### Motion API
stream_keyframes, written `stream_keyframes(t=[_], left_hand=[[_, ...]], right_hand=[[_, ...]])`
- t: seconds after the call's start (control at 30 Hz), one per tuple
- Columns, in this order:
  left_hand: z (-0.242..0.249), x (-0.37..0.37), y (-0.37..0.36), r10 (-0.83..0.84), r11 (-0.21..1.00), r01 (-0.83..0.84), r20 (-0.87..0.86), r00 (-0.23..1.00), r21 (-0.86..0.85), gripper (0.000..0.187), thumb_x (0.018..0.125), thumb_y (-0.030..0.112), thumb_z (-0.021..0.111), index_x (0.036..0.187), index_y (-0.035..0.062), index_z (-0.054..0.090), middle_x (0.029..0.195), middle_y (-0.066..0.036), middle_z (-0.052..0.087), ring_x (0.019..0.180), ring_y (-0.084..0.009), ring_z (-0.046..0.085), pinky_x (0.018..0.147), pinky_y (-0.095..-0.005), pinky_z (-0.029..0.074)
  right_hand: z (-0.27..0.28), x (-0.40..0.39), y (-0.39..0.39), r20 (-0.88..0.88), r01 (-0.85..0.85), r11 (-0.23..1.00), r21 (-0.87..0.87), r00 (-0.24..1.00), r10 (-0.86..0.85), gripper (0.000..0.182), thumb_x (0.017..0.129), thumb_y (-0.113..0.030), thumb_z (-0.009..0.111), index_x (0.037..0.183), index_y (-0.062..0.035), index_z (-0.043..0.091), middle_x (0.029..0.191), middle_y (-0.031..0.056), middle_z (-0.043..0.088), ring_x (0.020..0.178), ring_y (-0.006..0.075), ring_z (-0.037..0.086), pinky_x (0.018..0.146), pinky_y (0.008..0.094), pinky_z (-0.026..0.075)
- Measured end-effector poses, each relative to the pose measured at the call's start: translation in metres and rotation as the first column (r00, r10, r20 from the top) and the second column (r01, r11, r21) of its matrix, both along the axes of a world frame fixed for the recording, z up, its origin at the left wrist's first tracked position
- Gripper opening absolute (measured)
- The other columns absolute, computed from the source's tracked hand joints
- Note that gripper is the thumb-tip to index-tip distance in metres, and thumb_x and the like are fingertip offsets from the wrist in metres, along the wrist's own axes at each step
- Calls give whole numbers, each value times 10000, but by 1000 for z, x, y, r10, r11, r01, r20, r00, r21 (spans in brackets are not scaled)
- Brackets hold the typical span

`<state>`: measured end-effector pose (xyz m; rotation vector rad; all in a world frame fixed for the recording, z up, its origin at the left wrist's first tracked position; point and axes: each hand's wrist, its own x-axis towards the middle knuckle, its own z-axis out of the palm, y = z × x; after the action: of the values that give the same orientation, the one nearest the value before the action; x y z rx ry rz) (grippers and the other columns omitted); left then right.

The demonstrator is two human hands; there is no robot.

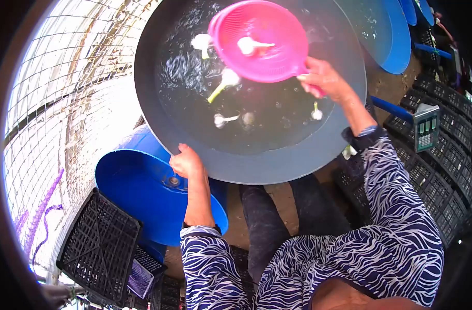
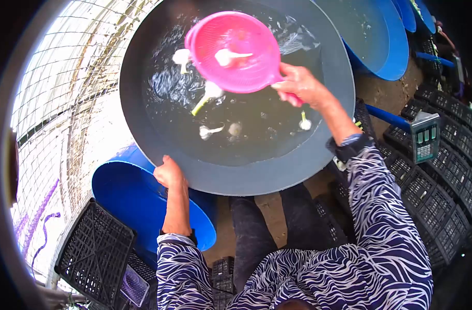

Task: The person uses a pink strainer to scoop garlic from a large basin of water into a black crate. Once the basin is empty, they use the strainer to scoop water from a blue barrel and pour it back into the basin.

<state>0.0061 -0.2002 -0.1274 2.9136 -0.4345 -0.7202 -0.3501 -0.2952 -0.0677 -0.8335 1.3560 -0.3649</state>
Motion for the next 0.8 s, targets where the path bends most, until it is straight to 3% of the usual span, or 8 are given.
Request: stream_keyframes(t=[0.13, 0.27, 0.33, 0.4, 0.47, 0.5, 0.6, 0.8], left_hand=[[4, -4, -2, 6, 1000, -6, -6, 1000, -19, 370, 802, 236, 603, 861, -128, 634, 840, -278, 644, 780, -404, 640, 728, -443, 510], [1, -2, 1, 10, 1000, -11, -18, 1000, -15, 374, 791, 237, 604, 870, -127, 633, 847, -228, 662, 737, -320, 660, 671, -396, 523], [-1, 0, 1, 14, 1000, -14, -19, 1000, -5, 369, 795, 234, 615, 868, -127, 632, 855, -228, 662, 745, -320, 659, 669, -395, 520], [-4, 2, 3, 0, 1000, 0, 1, 1000, 4, 358, 798, 233, 616, 858, -120, 637, 848, -237, 658, 756, -346, 652, 684, -411, 514], [-7, 3, 5, -38, 999, 38, 40, 998, 15, 344, 800, 234, 609, 838, -105, 648, 825, -255, 652, 770, -397, 640, 715, -444, 507], [-5, 2, 4, -38, 999, 38, 31, 999, 2, 338, 801, 232, 608, 843, -101, 648, 829, -251, 653, 773, -396, 640, 717, -442, 506], [-1, 1, 4, -32, 999, 32, 8, 999, -30, 320, 805, 224, 604, 862, -88, 651, 844, -239, 657, 785, -392, 640, 725, -437, 504], [-5, 2, 2, -15, 1000, 15, 12, 1000, -6, 356, 798, 224, 637, 861, -126, 628, 852, -222, 662, 743, -329, 655, 669, -400, 509]], right_hand=[[-8, -12, 4, -329, -65, 997, -30, 943, 51, 737, 840, -106, 576, 1454, -171, 173, 567, -21, 497, 399, 51, 438, 356, 204, 374], [-62, 30, 6, -179, 5, 1000, -22, 984, -9, 783, 829, -110, 592, 1460, -173, 132, 657, 16, 544, 450, 75, 479, 379, 245, 408], [-86, 75, 8, -285, -92, 989, -115, 957, 56, 756, 835, -123, 550, 1457, -149, 121, 759, 123, 615, 563, 204, 594, 491, 345, 486], [-105, 114, 10, -639, -490, 824, -285, 738, 218, 775, 836, -135, 542, 1455, -156, 76, 851, 203, 626, 658, 334, 619, 586, 429, 502], [-91, 147, 4, -524, -576, 802, -157, 737, 427, 747, 820, -141, 462, 1441, -73, 52, 944, 275, 596, 831, 431, 593, 741, 481, 470], [-94, 159, 4, -523, -593, 785, -177, 732, 435, 743, 823, -150, 477, 1437, -56, 70, 977, 265, 595, 812, 412, 605, 723, 471, 478], [-88, 154, 1, -134, -425, 902, 73, 892, 431, 724, 828, -147, 473, 1436, -51, 91, 985, 253, 599, 812, 410, 604, 723, 469, 478], [-126, 132, 42, -514, -743, 642, -188, 632, 581, 767, 841, -129, 524, 1444, -111, 50, 803, 239, 604, 687, 414, 581, 622, 476, 458]])
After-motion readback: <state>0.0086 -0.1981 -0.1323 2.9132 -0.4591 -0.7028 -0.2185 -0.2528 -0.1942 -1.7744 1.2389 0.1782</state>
